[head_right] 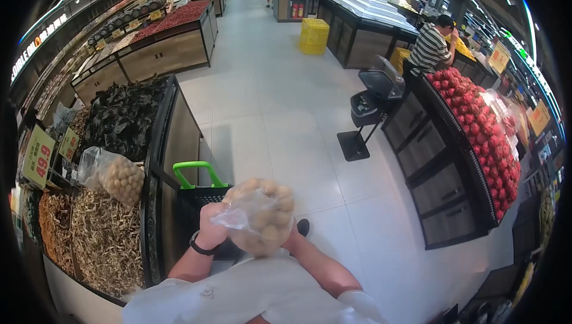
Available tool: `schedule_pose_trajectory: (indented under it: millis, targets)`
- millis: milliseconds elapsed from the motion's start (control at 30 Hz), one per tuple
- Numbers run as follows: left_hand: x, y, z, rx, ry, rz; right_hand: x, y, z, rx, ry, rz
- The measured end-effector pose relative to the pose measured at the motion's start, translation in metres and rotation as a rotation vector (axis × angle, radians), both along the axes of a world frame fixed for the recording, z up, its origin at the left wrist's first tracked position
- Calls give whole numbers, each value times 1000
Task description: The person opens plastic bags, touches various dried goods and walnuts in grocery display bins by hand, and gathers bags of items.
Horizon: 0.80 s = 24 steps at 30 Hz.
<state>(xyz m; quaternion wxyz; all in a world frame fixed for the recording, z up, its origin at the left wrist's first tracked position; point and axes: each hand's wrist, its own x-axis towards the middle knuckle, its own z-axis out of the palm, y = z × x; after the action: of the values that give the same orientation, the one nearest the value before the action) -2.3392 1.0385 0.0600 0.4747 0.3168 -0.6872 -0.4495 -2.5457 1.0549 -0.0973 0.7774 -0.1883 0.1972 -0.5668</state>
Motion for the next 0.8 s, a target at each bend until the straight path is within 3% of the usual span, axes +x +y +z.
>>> schedule_pose_trajectory:
  millis: [167, 233, 267, 333, 367, 433, 467, 533, 567, 633, 667, 733, 800]
  targets:
    - [-33, -83, 4, -30, 32, 228, -36, -117, 25, 229, -309, 235]
    - [-45, -114, 17, -28, 63, 296, -44, -173, 39, -1273, 886, -304]
    - [-49, -131, 19, -50, 70, 371, -47, -200, 49, -1298, 865, -282]
    - [-54, -163, 20, -99, 47, 508, -46, -238, 79, 136, -39, 358]
    - [-54, -180, 21, -90, 46, 542, -45, -261, 54, 147, -35, 391]
    - [-54, -210, 20, -72, -17, 624, -43, -304, -18, -1056, 870, -38]
    - [-52, -228, 11, -64, -14, 655, -42, -325, -14, -1063, 859, -7]
    - [-46, -268, -12, -16, 118, 640, -40, -371, 6, -758, 786, 299]
    - [-42, -290, -20, -11, 123, 665, -37, -399, 6, -763, 783, 325]
    - [-33, -341, -26, 56, 178, 601, -29, -455, 1, -1182, 728, 167]
    - [-30, -365, -26, 63, 184, 622, -26, -477, 0, -1183, 722, 190]
    - [-21, -428, -9, -70, 223, 596, -15, -536, 8, -283, 458, 505]
    - [-1, -479, -11, -81, 170, 597, 6, -589, 17, -269, 463, 549]
